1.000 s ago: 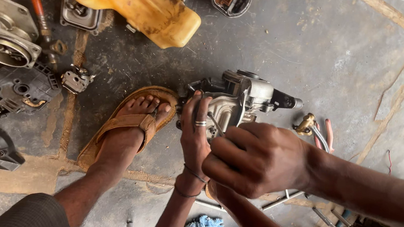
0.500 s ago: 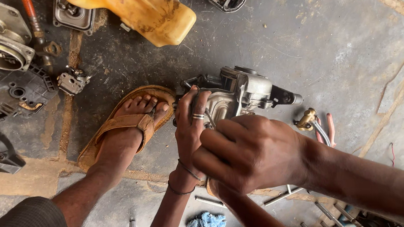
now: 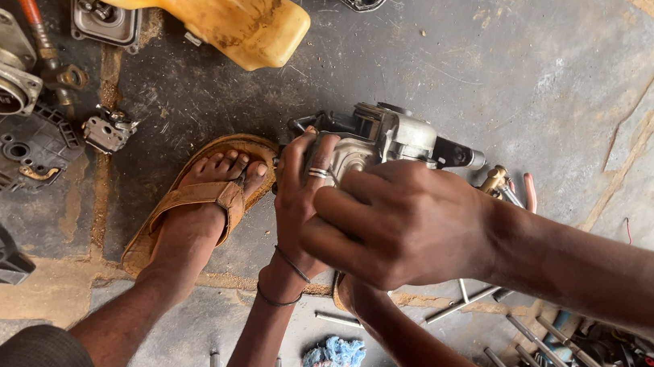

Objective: The person sits on the floor and uses a screwdriver to loosen and remove screws from a small engine block. They remove a metal cover, set it aside, and continue to unscrew additional fasteners from the engine casing.

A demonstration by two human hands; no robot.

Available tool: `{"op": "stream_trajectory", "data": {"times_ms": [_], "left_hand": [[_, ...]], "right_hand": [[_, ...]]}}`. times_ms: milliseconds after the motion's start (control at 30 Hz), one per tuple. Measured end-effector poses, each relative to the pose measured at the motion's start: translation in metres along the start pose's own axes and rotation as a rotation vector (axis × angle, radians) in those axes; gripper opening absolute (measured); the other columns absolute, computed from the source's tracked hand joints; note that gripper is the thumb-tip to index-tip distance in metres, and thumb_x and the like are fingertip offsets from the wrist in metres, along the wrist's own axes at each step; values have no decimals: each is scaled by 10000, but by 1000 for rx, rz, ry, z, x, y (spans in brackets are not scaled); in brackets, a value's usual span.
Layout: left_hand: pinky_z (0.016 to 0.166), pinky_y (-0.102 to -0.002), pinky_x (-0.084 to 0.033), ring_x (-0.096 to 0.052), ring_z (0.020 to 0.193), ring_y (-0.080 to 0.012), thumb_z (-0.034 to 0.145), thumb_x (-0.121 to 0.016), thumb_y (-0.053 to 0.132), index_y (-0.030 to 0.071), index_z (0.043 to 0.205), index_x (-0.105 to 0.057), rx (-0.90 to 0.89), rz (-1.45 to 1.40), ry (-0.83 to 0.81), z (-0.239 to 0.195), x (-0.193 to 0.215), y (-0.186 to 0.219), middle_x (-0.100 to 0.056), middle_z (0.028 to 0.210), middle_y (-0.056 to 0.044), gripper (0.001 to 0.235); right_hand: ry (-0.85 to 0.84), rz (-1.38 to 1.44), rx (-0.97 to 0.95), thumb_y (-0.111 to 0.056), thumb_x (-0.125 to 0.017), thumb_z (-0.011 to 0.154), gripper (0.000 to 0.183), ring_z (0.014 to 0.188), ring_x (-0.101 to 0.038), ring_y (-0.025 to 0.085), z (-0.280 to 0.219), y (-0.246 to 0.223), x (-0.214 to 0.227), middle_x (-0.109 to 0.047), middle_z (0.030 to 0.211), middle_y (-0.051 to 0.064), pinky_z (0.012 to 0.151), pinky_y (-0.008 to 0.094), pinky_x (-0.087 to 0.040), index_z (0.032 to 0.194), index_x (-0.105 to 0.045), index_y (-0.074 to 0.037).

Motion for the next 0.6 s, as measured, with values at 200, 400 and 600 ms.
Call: {"op": "stream_trajectory", "data": {"times_ms": [200,400,600], "left_hand": [[1149,-489,-476,-516,1408,-387,977,-710,308,106,1515,-506,29,65,22,-5,-3,-8,-475,1480,-186,610],[1125,-484,-464,-510,1381,-386,914,-738,345,90,1506,-481,-3,-52,1,-2,3,-7,-471,1435,-190,693],[1123,-477,-458,-522,1320,-359,823,-832,408,50,1477,-449,41,-90,-83,8,12,0,-487,1341,-173,838]], "right_hand": [[-74,-16,57,-95,-714,898,114,505,-424,69,14,-2,3,-510,672,-1,403,224,-340,880,-607,-130],[-129,-51,102,-172,-687,952,110,496,-415,55,22,-3,6,-503,688,5,402,226,-342,908,-622,-95],[-82,-64,-8,-389,-624,975,367,488,-417,84,18,10,3,-476,660,35,371,226,-337,940,-636,-24]]}}
Point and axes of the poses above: each hand's wrist, its own z-axis towards the middle knuckle, its own x-axis out of the back of the hand, y = z × x, the point moved 2 cm from there along z, towards the middle knuckle
